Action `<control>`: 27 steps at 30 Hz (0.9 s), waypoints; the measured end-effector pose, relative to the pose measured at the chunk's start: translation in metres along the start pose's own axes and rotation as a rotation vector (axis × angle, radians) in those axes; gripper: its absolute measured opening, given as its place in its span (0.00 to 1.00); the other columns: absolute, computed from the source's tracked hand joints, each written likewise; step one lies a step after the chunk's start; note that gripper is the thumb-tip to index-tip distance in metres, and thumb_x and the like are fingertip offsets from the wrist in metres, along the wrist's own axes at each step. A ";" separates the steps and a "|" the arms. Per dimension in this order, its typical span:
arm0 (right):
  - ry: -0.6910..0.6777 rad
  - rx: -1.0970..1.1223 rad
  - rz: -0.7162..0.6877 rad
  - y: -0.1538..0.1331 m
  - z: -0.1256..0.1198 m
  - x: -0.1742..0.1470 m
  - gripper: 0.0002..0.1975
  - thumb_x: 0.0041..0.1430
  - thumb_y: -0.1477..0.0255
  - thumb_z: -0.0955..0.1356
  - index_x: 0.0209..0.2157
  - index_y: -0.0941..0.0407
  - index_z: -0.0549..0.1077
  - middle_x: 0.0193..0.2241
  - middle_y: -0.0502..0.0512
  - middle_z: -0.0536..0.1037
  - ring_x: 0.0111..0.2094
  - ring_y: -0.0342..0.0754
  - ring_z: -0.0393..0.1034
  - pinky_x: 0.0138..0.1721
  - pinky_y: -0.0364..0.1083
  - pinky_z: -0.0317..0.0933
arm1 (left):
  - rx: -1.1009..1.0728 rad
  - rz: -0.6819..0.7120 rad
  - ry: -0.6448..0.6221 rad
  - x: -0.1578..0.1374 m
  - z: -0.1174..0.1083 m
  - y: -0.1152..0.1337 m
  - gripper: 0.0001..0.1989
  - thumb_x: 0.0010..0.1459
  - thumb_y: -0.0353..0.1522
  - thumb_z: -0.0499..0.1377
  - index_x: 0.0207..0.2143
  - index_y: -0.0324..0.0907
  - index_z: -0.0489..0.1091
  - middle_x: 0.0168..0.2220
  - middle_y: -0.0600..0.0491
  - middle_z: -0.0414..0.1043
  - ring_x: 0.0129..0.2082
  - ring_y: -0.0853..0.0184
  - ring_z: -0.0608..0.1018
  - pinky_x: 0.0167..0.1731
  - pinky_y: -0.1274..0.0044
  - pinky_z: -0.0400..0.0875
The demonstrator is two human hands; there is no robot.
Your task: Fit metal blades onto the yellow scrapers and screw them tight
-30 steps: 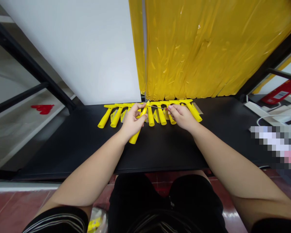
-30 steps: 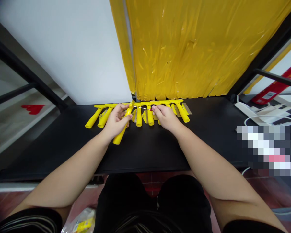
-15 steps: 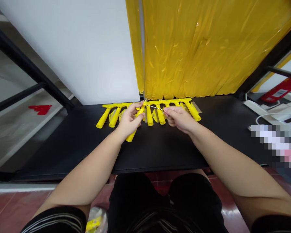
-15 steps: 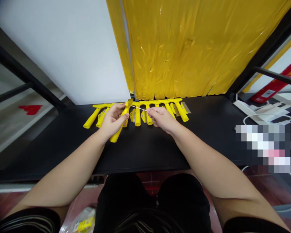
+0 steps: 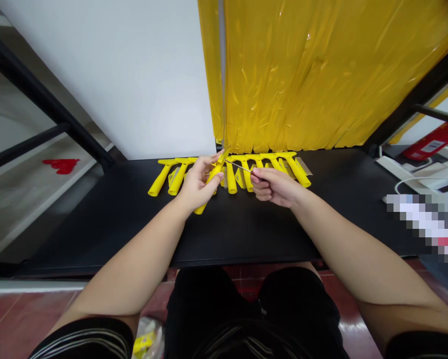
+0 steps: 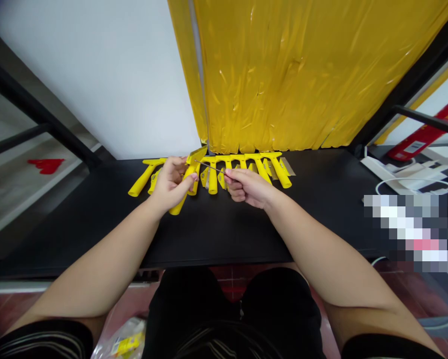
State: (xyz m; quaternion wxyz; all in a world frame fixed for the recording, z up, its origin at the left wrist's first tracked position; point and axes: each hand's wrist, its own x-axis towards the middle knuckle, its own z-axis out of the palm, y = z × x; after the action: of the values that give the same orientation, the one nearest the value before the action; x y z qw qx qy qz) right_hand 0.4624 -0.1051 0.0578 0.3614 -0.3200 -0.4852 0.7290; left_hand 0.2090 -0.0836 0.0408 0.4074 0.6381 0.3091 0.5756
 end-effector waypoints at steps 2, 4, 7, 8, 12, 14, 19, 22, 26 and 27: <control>0.032 -0.227 -0.087 0.004 -0.002 0.002 0.19 0.67 0.55 0.70 0.29 0.55 0.69 0.22 0.44 0.59 0.21 0.40 0.51 0.21 0.41 0.47 | -0.048 -0.007 -0.033 0.002 0.003 0.002 0.20 0.54 0.28 0.71 0.45 0.47 0.67 0.52 0.48 0.74 0.42 0.61 0.82 0.24 0.79 0.74; 0.037 -0.606 -0.208 0.009 -0.005 0.003 0.17 0.68 0.57 0.69 0.31 0.55 0.74 0.25 0.48 0.69 0.26 0.44 0.62 0.27 0.43 0.55 | -0.117 -0.048 0.032 0.006 0.002 0.004 0.23 0.53 0.26 0.69 0.46 0.48 0.64 0.48 0.50 0.73 0.37 0.63 0.82 0.21 0.80 0.71; -0.064 -1.153 -0.319 0.015 -0.004 0.002 0.08 0.67 0.65 0.71 0.37 0.54 0.80 0.35 0.54 0.79 0.36 0.48 0.71 0.40 0.48 0.63 | -0.192 -0.141 0.171 0.015 -0.004 0.007 0.24 0.52 0.25 0.67 0.47 0.48 0.60 0.43 0.52 0.74 0.35 0.63 0.83 0.24 0.78 0.74; -0.102 -1.269 -0.319 0.017 -0.002 0.002 0.06 0.67 0.68 0.71 0.39 0.54 0.81 0.37 0.55 0.80 0.38 0.49 0.72 0.42 0.48 0.63 | -0.206 -0.176 0.209 0.017 -0.006 0.008 0.24 0.53 0.26 0.66 0.47 0.47 0.59 0.42 0.53 0.75 0.35 0.64 0.83 0.26 0.78 0.75; -0.127 -1.486 -0.293 0.026 0.008 0.003 0.03 0.65 0.72 0.72 0.39 0.53 0.81 0.38 0.55 0.79 0.39 0.50 0.71 0.40 0.48 0.63 | -0.288 -0.353 0.344 0.020 -0.007 0.007 0.21 0.53 0.26 0.64 0.46 0.46 0.61 0.35 0.55 0.77 0.31 0.66 0.83 0.27 0.79 0.75; -0.095 -1.485 -0.333 0.028 0.012 0.004 0.02 0.65 0.72 0.73 0.39 0.53 0.80 0.38 0.55 0.79 0.40 0.51 0.72 0.39 0.48 0.63 | -0.341 -0.436 0.360 0.019 -0.005 0.005 0.17 0.53 0.27 0.65 0.43 0.44 0.63 0.33 0.55 0.77 0.28 0.67 0.83 0.27 0.78 0.75; 0.052 -1.165 -0.468 0.030 0.020 0.008 0.06 0.69 0.67 0.71 0.43 0.54 0.79 0.34 0.52 0.78 0.32 0.45 0.69 0.36 0.47 0.64 | -0.406 -0.499 0.320 0.013 0.008 0.004 0.13 0.53 0.29 0.68 0.35 0.41 0.65 0.31 0.52 0.78 0.29 0.65 0.83 0.30 0.77 0.76; 0.090 -0.964 -0.523 0.032 0.025 0.009 0.09 0.69 0.65 0.70 0.46 0.54 0.76 0.33 0.50 0.77 0.27 0.43 0.66 0.31 0.47 0.63 | -0.446 -0.480 0.287 0.007 0.017 0.007 0.14 0.53 0.30 0.71 0.36 0.41 0.67 0.33 0.52 0.79 0.36 0.65 0.84 0.35 0.77 0.78; 0.036 -0.777 -0.514 0.034 0.030 0.010 0.15 0.67 0.62 0.72 0.51 0.51 0.70 0.36 0.49 0.76 0.28 0.44 0.67 0.29 0.47 0.62 | -0.484 -0.433 0.152 -0.001 0.026 0.011 0.21 0.52 0.33 0.75 0.43 0.42 0.69 0.37 0.53 0.80 0.41 0.64 0.84 0.40 0.74 0.80; 0.023 -0.740 -0.497 0.034 0.030 0.010 0.16 0.66 0.62 0.73 0.51 0.50 0.69 0.36 0.49 0.75 0.29 0.44 0.67 0.30 0.47 0.63 | -0.479 -0.412 0.124 -0.002 0.027 0.010 0.22 0.52 0.34 0.76 0.43 0.42 0.68 0.38 0.53 0.80 0.40 0.65 0.84 0.39 0.75 0.80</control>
State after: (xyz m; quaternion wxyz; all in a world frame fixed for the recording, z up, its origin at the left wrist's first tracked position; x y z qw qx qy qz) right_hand 0.4254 -0.1203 0.0345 0.3921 -0.3096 -0.7715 0.3939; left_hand 0.2341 -0.0947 0.0486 0.6343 0.4117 0.3118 0.5753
